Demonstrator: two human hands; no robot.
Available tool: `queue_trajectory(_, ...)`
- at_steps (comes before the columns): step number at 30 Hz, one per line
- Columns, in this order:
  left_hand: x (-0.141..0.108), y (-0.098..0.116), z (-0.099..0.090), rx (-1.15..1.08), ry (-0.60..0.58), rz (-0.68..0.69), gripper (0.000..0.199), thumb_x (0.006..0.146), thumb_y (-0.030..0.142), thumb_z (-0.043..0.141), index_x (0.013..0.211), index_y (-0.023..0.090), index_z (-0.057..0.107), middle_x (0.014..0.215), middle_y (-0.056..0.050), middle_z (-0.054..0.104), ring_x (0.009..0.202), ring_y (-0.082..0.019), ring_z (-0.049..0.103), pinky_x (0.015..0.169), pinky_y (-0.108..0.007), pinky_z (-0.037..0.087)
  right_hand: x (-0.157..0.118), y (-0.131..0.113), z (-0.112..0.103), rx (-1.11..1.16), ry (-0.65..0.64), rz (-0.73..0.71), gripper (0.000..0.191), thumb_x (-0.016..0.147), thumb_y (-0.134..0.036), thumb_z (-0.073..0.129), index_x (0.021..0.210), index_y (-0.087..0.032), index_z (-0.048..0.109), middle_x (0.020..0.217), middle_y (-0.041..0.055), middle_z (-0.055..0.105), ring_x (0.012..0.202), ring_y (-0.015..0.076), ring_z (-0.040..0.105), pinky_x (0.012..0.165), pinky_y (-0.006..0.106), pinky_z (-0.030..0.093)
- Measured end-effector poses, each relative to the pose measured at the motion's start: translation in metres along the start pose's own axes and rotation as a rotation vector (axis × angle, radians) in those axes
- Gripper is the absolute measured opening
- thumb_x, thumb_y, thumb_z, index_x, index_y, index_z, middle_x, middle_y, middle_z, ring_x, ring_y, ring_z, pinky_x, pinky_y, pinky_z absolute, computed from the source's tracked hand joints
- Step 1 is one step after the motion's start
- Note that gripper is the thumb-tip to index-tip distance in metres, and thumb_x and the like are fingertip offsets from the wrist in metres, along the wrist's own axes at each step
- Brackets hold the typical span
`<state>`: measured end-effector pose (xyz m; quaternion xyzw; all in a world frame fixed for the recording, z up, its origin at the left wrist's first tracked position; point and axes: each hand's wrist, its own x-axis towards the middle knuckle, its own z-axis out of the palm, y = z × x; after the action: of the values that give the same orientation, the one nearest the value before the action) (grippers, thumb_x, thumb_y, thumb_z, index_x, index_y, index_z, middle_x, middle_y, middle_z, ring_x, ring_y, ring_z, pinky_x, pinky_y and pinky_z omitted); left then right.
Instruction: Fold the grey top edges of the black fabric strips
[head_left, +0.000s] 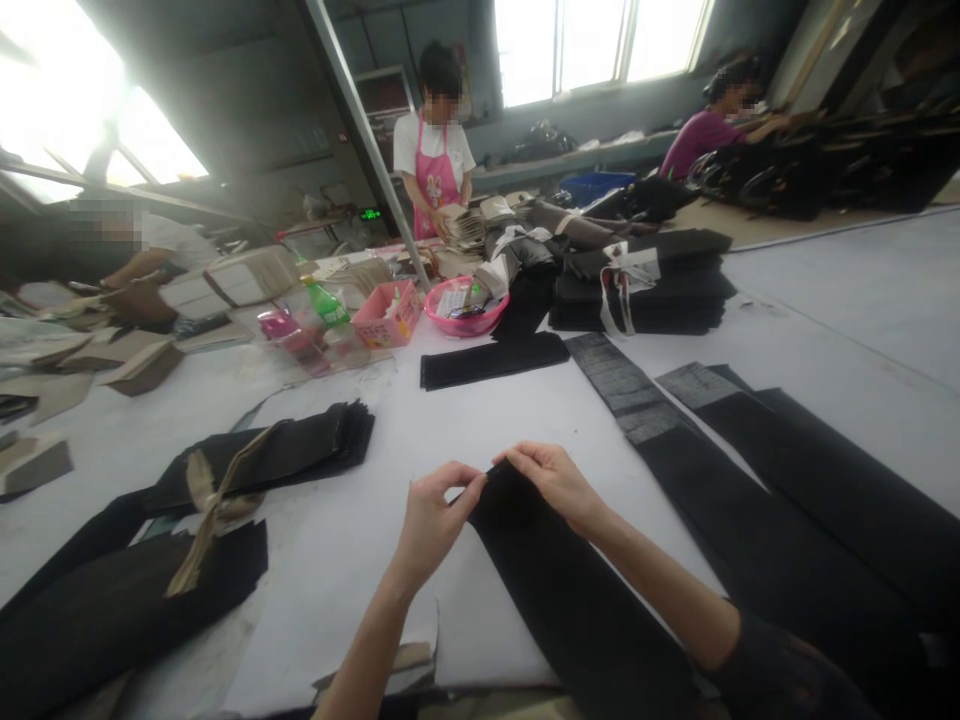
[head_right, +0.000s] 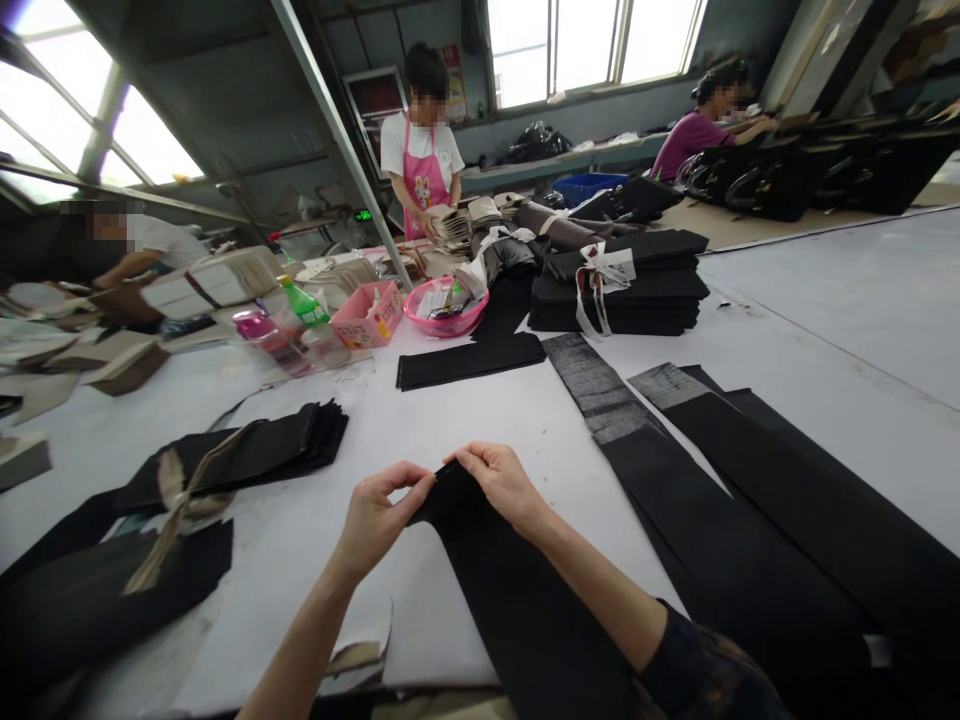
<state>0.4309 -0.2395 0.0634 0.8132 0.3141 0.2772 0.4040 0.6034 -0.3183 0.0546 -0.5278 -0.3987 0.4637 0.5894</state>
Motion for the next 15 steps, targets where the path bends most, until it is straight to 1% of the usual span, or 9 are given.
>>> queue_trajectory(3,0.001,0.001,0.002,-0.052,0.022,-0.027,0.021,0.087,0.031,0.057,0.074,0.017,0.065,0.070,0.001,0.065,0.069,-0.012,0.058,0.068,-0.021,0.045,0.000,0.003,-0.001,0.083,0.037,0.038,0.038,0.091,-0.048,0.050,0.097,-0.016,0.070,0.083,0.0038,0.069,0.075,0.0157,0.060,0.070,0.028,0.044)
queue_trajectory(5,0.000,0.000,0.002,-0.081,0.038,-0.041,0.020,0.086,0.030,0.057,0.072,0.017,0.064,0.069,0.002,0.064,0.068,-0.012,0.057,0.067,-0.020,0.045,0.000,0.005,-0.002,0.104,0.079,0.041,0.038,0.090,-0.049,0.050,0.096,-0.016,0.068,0.081,0.0030,0.068,0.072,0.0141,0.059,0.067,0.026,0.043)
queue_trajectory(10,0.001,0.004,0.004,-0.082,0.045,-0.020,0.019,0.086,0.028,0.057,0.072,0.016,0.063,0.068,0.002,0.063,0.067,-0.011,0.056,0.066,-0.020,0.044,0.001,0.005,0.004,0.069,0.088,-0.025,0.028,0.084,-0.045,0.062,0.082,-0.017,0.065,0.075,-0.0008,0.063,0.068,0.0125,0.054,0.064,0.024,0.041)
queue_trajectory(12,0.001,0.006,0.006,-0.071,0.046,-0.012,0.019,0.086,0.029,0.057,0.072,0.016,0.063,0.069,0.002,0.062,0.067,-0.011,0.056,0.067,-0.020,0.044,0.002,0.004,0.008,0.034,0.090,-0.063,0.025,0.084,-0.041,0.062,0.078,-0.017,0.063,0.072,-0.0014,0.061,0.068,0.0126,0.053,0.064,0.024,0.041)
queue_trajectory(15,-0.001,0.004,0.006,-0.081,0.032,-0.029,0.020,0.087,0.032,0.057,0.074,0.017,0.064,0.070,0.002,0.063,0.068,-0.011,0.056,0.067,-0.020,0.044,0.004,0.003,0.011,-0.034,0.126,-0.102,0.025,0.085,-0.039,0.060,0.073,-0.017,0.061,0.068,-0.0020,0.059,0.065,0.0126,0.051,0.061,0.024,0.040)
